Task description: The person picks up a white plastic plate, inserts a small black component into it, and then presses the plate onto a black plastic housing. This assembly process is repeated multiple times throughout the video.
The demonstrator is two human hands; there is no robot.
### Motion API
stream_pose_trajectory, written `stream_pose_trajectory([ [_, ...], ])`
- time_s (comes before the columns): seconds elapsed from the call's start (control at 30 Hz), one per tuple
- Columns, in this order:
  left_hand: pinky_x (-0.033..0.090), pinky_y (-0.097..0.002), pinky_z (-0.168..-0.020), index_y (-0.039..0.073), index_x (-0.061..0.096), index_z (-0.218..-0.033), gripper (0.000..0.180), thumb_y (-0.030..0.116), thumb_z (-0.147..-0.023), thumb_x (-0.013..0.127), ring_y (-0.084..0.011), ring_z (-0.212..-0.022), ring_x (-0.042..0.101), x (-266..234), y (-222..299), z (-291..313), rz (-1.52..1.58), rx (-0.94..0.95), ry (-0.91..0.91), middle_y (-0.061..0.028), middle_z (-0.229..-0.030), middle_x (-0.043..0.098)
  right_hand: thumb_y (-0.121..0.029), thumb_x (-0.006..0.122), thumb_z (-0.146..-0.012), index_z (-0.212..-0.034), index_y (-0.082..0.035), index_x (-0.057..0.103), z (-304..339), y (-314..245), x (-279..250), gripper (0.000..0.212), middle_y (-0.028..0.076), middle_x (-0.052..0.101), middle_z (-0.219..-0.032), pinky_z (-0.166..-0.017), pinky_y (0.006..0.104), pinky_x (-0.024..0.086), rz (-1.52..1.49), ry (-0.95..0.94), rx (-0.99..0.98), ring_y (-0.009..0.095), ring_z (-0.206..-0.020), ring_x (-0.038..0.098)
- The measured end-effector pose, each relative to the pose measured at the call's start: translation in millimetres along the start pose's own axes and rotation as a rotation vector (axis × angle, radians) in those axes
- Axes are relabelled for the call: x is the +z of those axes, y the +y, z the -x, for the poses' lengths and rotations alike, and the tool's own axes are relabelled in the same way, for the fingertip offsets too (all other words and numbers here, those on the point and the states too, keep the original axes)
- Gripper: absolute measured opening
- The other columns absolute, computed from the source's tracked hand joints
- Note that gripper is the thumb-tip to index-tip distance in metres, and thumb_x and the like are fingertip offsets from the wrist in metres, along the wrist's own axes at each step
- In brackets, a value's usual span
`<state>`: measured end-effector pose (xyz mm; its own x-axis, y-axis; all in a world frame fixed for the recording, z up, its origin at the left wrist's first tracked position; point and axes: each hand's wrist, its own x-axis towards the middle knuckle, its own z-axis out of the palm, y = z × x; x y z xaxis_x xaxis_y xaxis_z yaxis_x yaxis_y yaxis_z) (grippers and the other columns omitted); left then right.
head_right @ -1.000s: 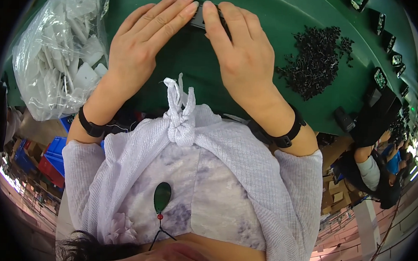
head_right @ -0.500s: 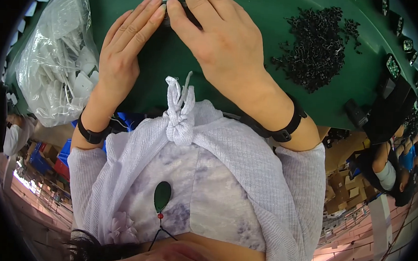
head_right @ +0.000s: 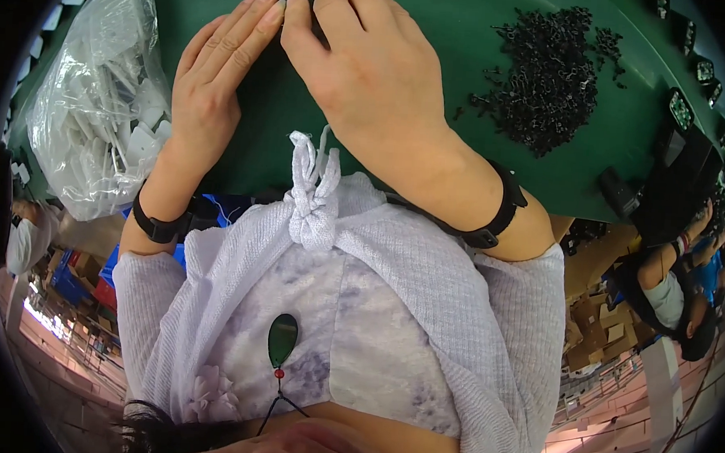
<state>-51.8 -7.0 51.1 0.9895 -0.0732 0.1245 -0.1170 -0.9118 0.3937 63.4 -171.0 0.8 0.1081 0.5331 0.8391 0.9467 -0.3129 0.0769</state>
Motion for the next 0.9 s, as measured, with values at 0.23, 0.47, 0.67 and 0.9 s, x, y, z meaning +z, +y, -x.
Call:
stream_pose_trajectory([
  [0.23,0.05,-0.0313,-0.091,0.003,0.06,-0.128,0.039,-0.001,-0.09,0.055,-0.0201,-0.111,0.065,10.0,6.7,-6.9,-0.22,0.131,0.132,-0.0097,-0.123,0.066,-0.012,0.06,-0.078,-0.117,-0.003,0.062,10.4,7.9,7.7,0.041,0.015,0.059,-0.109,-0.079,0.0337,0.054,-0.116,0.084,0.011,0.028,-0.095,0.063],
  [0.47,0.048,-0.0391,-0.092,-0.003,0.055,-0.129,0.058,0.011,-0.075,0.068,-0.0314,-0.112,0.059,106.9,-23.9,-49.0,0.04,0.467,1.172,-0.0181,-0.125,0.059,-0.01,0.062,-0.08,-0.114,-0.004,0.064,-14.7,19.6,-16.4,0.034,0.014,0.062,-0.102,-0.075,0.0352,0.053,-0.376,-0.141,0.159,0.03,-0.091,0.062],
  [0.67,0.051,-0.0385,-0.078,-0.002,0.057,-0.11,0.043,0.006,-0.071,0.072,-0.0339,-0.093,0.06,25.3,-3.7,-42.3,0.015,0.058,0.336,-0.0179,-0.102,0.06,-0.01,0.058,-0.093,-0.116,0.0,0.061,-45.7,46.4,-26.0,0.025,0.017,0.065,-0.1,-0.085,0.0383,0.049,-0.629,-0.676,0.647,0.036,-0.098,0.061],
  [0.9,0.051,-0.0272,-0.062,-0.003,0.05,-0.116,0.024,0.011,-0.098,0.057,-0.0182,-0.067,0.063,22.1,10.6,-38.7,1.262,-0.53,0.1,-0.0114,-0.08,0.061,-0.027,0.05,-0.103,-0.128,-0.002,0.054,-49.3,34.3,-34.5,0.036,0.012,0.064,-0.097,-0.083,0.0303,0.048,-0.857,-0.49,0.743,0.022,-0.088,0.06],
])
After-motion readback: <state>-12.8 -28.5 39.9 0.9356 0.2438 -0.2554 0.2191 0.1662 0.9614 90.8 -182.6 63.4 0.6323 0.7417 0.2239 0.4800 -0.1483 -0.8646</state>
